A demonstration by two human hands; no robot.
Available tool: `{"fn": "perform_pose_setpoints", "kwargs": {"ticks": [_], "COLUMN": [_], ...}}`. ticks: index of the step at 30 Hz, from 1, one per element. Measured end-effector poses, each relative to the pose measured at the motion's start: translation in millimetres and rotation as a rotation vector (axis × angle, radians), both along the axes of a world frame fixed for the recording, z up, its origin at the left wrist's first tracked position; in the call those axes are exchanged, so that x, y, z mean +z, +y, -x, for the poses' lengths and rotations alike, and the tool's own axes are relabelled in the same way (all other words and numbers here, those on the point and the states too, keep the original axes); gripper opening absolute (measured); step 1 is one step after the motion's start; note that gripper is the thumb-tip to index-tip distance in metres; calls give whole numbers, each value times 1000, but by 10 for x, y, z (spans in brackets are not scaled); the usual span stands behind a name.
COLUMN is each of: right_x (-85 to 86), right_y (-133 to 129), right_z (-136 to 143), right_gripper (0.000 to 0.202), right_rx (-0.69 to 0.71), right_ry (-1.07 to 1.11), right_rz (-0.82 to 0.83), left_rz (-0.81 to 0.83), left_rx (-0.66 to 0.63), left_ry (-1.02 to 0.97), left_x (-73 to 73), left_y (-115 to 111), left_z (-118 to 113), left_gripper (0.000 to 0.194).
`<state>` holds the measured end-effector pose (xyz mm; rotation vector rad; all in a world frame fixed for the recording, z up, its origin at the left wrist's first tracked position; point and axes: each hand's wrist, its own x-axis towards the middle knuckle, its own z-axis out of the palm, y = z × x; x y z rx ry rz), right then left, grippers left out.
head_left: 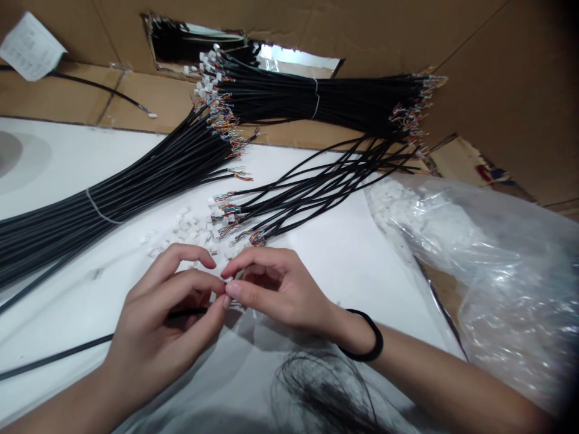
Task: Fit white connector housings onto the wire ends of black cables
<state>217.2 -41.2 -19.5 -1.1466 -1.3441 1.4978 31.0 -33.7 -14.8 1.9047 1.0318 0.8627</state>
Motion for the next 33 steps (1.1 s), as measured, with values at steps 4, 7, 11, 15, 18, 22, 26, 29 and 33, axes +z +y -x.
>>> {"fn": "perform_pose_setpoints", "kwargs": {"ticks": [4, 7, 11, 15, 18, 22, 26, 29, 33], "right_x": [-2, -6, -3, 7, 17, 26, 14, -2, -10], "right_y": [-7, -8, 1, 7, 3, -3, 8, 14, 12], "right_z": [6, 3, 1, 2, -2, -10, -10, -12, -22], "right_gripper": [25, 24, 20, 17, 16, 14, 9, 11, 12], "right_rx": [-11, -6, -19, -18, -14, -5, -19, -19, -22], "right_ry": [-2, 4, 9, 22, 26, 31, 78, 132, 174], "right_rz": [4, 11, -15, -31, -31, -34, -44, -4, 79], "left_rz": [-43, -91, -123, -123, -114, -102, -118, -209, -318], "left_rx": [-3, 9, -12, -28, -22, -23, 1, -8, 5], "left_ry": [-17, -10, 30, 52, 37, 43, 14, 57, 87], "left_x": [-30, -24, 30, 64, 52, 17, -4, 8, 36], "left_y": [10, 20, 41, 53, 50, 32, 10, 14, 36], "left_z": [8, 10, 6, 9, 24, 49, 49, 37, 23], "left_gripper": [8, 11, 13, 14, 14, 14, 14, 12, 9]}}
